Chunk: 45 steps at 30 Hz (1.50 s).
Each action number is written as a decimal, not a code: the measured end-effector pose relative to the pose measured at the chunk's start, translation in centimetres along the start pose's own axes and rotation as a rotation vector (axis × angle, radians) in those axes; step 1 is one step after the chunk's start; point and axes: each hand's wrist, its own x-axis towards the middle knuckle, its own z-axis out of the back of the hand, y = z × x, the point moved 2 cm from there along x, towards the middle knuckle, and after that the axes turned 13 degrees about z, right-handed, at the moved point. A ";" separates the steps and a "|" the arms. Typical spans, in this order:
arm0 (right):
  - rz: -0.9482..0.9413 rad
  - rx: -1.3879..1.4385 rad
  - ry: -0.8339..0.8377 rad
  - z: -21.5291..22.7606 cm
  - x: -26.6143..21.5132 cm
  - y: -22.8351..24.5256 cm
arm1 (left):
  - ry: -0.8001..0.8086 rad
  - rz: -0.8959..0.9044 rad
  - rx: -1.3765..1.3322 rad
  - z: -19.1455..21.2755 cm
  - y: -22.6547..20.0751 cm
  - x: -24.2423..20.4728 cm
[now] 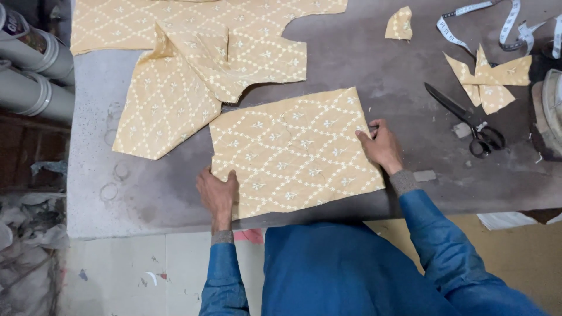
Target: The person uses shears to cut a piece of patterned fabric on a work table. They trim the edges, then fold and align the cut pieces, smoothing them out on the table surface.
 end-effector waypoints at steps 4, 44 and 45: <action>0.069 0.130 -0.020 -2.8 4.1 -6.7 | 0.094 0.077 -0.065 -0.5 0.7 1.9; 0.320 0.653 0.250 -0.4 0.5 7.9 | 0.519 0.287 -0.581 -0.8 -5.3 -3.8; 0.355 0.754 0.342 -2.0 -0.3 10.0 | 0.539 0.279 -0.579 -0.9 -5.3 -3.5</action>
